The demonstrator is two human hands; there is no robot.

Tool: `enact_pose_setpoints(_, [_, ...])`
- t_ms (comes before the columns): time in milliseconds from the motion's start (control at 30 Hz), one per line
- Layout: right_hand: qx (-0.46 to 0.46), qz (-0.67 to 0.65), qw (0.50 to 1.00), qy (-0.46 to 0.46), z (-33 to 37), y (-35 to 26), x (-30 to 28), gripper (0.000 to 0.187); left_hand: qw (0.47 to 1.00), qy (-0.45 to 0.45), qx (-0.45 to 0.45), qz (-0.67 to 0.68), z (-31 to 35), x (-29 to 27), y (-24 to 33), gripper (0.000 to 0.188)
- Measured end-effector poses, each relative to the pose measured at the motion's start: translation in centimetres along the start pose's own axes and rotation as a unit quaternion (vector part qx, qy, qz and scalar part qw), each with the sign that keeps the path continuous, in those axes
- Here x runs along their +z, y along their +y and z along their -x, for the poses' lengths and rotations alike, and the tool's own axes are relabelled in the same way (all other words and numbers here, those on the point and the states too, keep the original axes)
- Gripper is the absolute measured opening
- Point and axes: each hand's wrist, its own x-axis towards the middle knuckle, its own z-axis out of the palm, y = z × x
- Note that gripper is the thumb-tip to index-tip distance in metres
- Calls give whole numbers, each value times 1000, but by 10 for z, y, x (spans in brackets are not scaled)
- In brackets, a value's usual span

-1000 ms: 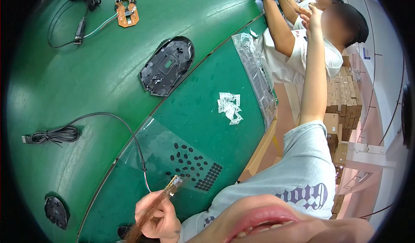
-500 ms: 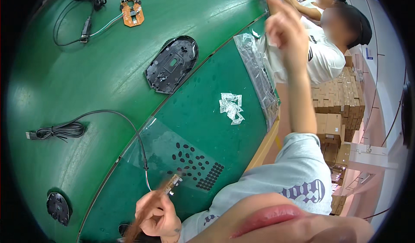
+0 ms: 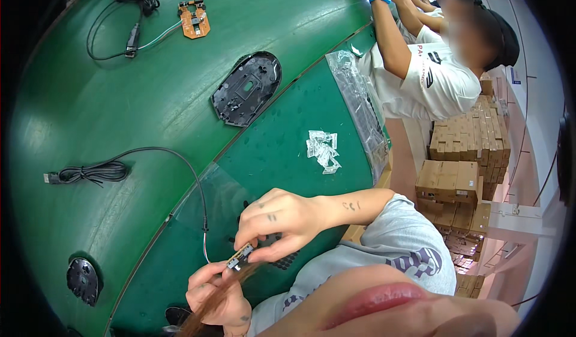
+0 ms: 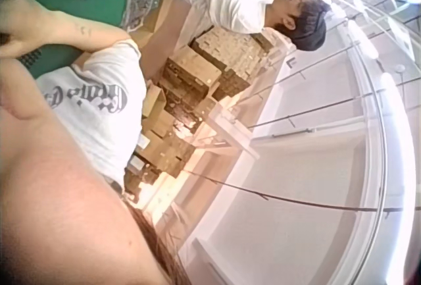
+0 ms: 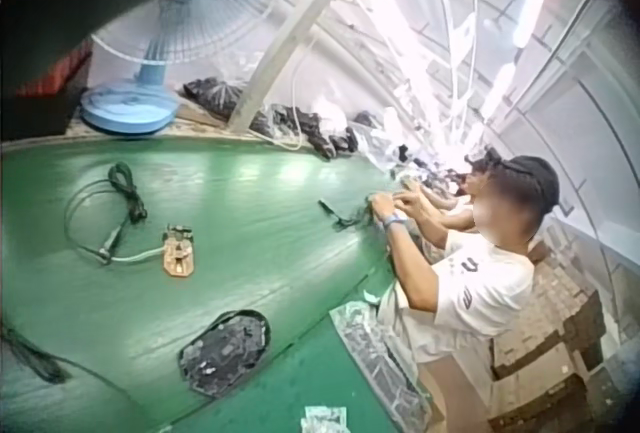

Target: Manually assembling small electronic circuit boards and connecting wires at a workbench station.

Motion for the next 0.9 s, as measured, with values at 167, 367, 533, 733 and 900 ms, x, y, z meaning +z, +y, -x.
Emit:
enact_pose_setpoints(167, [-52,75,996,-2,-4,0,-1,17,1000,-17,7,-7,-1,1,1,32])
enact_pose_setpoints(367, [-67,108,992,4,1,4,0,16,999,-6,23,-44,-3,9,2,35])
enact_pose_setpoints(533, [-61,106,992,-1,-2,5,3,15,998,17,8,-54,1,3,-1,39])
enact_pose_setpoints(733, [-36,130,991,10,1,4,-8,17,994,3,95,-59,-10,22,-4,39])
enact_pose_setpoints(900, [48,97,994,11,2,-3,-2,19,994,43,98,-24,-9,22,-6,37])
